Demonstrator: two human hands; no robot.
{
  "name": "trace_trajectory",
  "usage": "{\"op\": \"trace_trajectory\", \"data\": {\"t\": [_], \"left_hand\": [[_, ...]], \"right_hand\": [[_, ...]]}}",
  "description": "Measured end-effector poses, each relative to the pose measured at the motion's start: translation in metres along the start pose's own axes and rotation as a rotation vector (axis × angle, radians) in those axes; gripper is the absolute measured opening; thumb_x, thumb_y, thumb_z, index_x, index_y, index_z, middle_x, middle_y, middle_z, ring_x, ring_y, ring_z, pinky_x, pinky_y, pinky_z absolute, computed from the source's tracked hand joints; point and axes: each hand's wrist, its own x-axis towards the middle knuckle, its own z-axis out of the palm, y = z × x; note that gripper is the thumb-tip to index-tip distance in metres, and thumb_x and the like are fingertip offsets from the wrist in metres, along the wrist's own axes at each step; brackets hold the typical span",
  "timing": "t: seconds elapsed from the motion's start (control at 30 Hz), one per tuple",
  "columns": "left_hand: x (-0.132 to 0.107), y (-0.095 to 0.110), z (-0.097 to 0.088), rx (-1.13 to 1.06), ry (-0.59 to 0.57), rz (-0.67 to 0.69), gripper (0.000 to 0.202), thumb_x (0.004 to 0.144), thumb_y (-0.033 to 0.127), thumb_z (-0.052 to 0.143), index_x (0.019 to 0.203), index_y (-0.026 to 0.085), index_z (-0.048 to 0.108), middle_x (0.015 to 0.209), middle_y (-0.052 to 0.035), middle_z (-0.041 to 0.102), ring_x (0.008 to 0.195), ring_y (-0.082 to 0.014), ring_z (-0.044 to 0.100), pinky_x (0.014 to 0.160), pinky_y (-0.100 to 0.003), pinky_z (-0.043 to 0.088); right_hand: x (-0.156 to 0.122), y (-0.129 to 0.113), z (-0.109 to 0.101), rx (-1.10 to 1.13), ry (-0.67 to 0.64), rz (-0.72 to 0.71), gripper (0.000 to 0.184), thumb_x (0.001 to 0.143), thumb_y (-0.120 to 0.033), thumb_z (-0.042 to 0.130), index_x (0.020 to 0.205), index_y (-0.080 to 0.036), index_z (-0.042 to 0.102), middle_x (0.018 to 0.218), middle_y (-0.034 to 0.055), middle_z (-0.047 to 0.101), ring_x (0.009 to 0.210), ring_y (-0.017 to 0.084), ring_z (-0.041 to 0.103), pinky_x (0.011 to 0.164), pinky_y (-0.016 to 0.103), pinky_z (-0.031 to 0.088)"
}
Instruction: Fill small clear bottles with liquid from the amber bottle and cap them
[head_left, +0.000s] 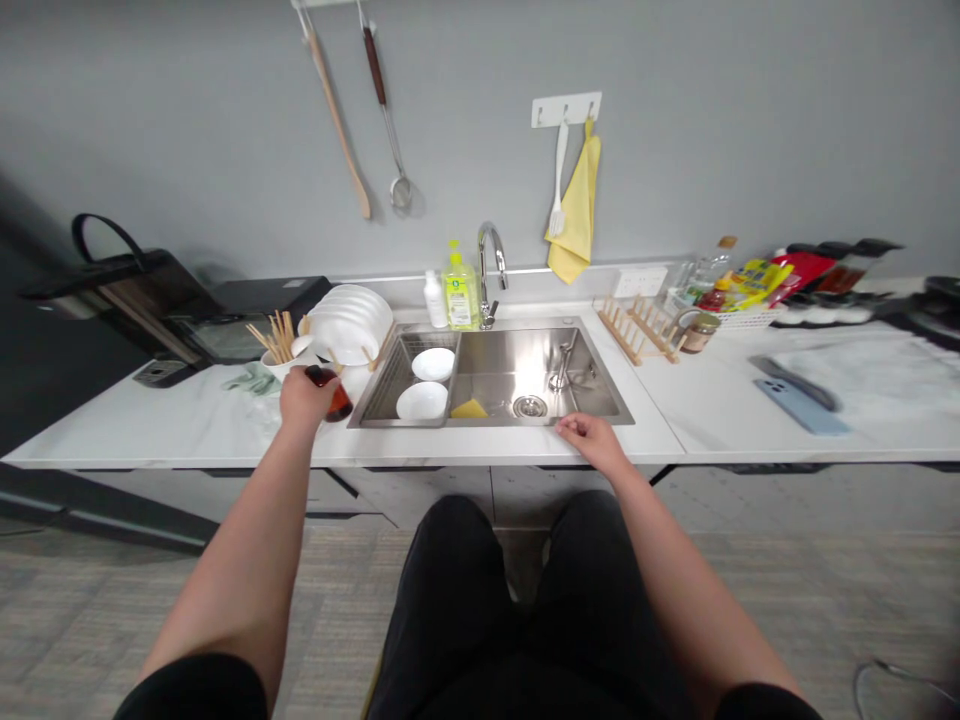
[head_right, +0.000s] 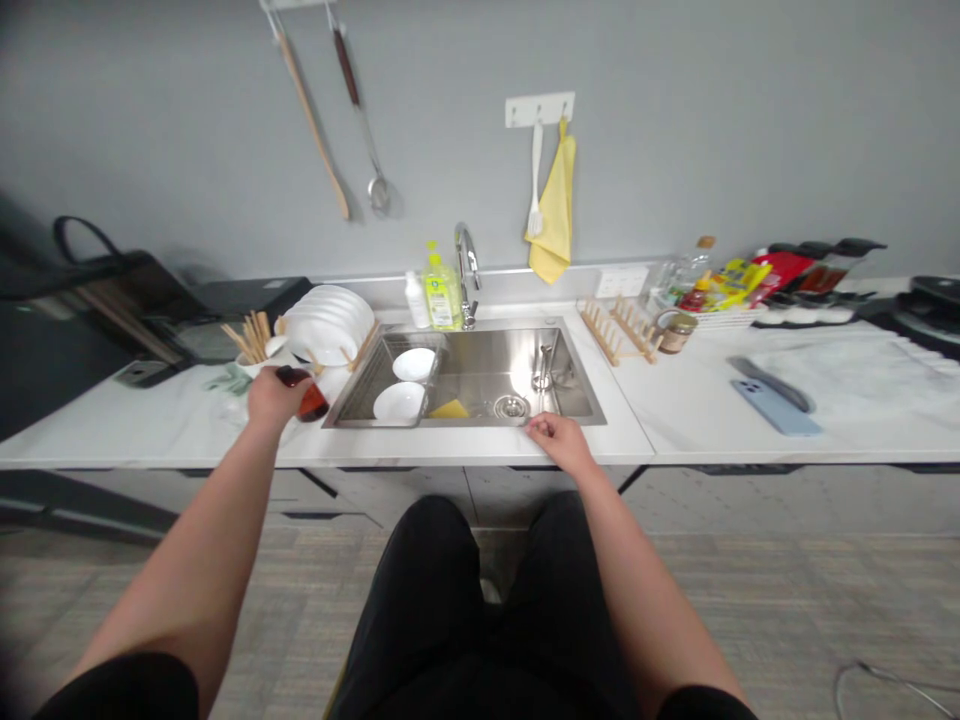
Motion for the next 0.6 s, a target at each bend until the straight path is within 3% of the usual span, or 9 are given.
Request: {"op": "trace_trajectory", "data": {"t": [0.17,0.23,0.3,0.37,0.4,0.47,0.53,0.6], "left_hand": [[0.010,-0.004,-0.001,0.012,0.053,0.032,0.043,0.087,0.024,0.091,0.106,0.013,0.053,0.111,-0.0079,0.064,0.121,-0.0308,0.061,0.113,-0.053,0.048],[-0.001,0.002,0.002,0.029,0.154,0.149,0.042,0.090,0.025,0.087,0.115,0.011,0.056,0.124,-0.0126,0.063,0.133,-0.0340,0.055,0.121,-0.054,0.041],[-0.025,0.013,0.014,0.045,0.222,0.285,0.035,0.095,0.029,0.082,0.116,0.012,0.060,0.128,-0.0139,0.064,0.133,-0.0327,0.054,0.121,-0.049,0.040],[-0.062,0.026,0.036,0.050,0.150,0.384,0.021,0.103,0.036,0.072,0.102,0.016,0.065,0.109,-0.0104,0.069,0.113,-0.0273,0.061,0.105,-0.040,0.045],[-0.083,0.031,0.050,0.065,0.034,0.418,0.028,0.109,0.039,0.062,0.090,0.018,0.064,0.096,-0.0092,0.068,0.099,-0.0250,0.062,0.094,-0.037,0.044],[-0.123,0.039,0.080,0.064,-0.088,0.464,0.047,0.110,0.046,0.056,0.071,0.021,0.058,0.076,-0.0072,0.064,0.077,-0.0217,0.057,0.076,-0.035,0.036],[-0.151,0.041,0.104,0.057,-0.159,0.485,0.054,0.108,0.048,0.057,0.061,0.022,0.054,0.066,-0.0073,0.060,0.067,-0.0204,0.051,0.069,-0.036,0.027],[-0.163,0.039,0.119,0.040,-0.200,0.496,0.057,0.108,0.048,0.055,0.058,0.022,0.054,0.062,-0.0083,0.061,0.063,-0.0200,0.049,0.068,-0.036,0.023]], "right_hand": [[0.001,0.003,-0.005,0.109,-0.022,0.024,0.051,0.094,-0.072,0.075,0.099,-0.022,0.082,0.080,0.0037,0.076,0.068,0.022,0.059,0.067,0.033,0.042],[0.001,0.001,-0.005,0.119,-0.028,0.031,0.052,0.093,-0.074,0.075,0.096,-0.022,0.080,0.078,0.0031,0.074,0.067,0.021,0.057,0.066,0.033,0.041],[0.002,-0.002,-0.004,0.079,-0.013,0.025,0.054,0.093,-0.075,0.075,0.085,-0.022,0.073,0.072,0.0013,0.068,0.065,0.019,0.054,0.065,0.032,0.038],[0.002,-0.004,-0.002,0.025,0.021,0.011,0.057,0.092,-0.076,0.074,0.073,-0.024,0.061,0.066,-0.0012,0.058,0.064,0.018,0.049,0.064,0.031,0.034],[0.002,-0.005,-0.001,0.003,0.038,0.003,0.059,0.092,-0.076,0.074,0.070,-0.024,0.055,0.064,-0.0023,0.052,0.063,0.017,0.046,0.063,0.031,0.032],[0.002,-0.006,0.001,-0.020,0.064,-0.007,0.064,0.092,-0.076,0.073,0.066,-0.026,0.045,0.062,-0.0036,0.044,0.063,0.016,0.041,0.063,0.031,0.029],[0.001,-0.006,0.003,-0.035,0.075,-0.011,0.066,0.092,-0.076,0.071,0.064,-0.026,0.038,0.061,-0.0042,0.038,0.063,0.015,0.038,0.063,0.031,0.027],[0.000,-0.005,0.003,-0.050,0.077,-0.016,0.067,0.092,-0.075,0.071,0.064,-0.027,0.035,0.061,-0.0046,0.036,0.063,0.015,0.037,0.063,0.031,0.027]]}}
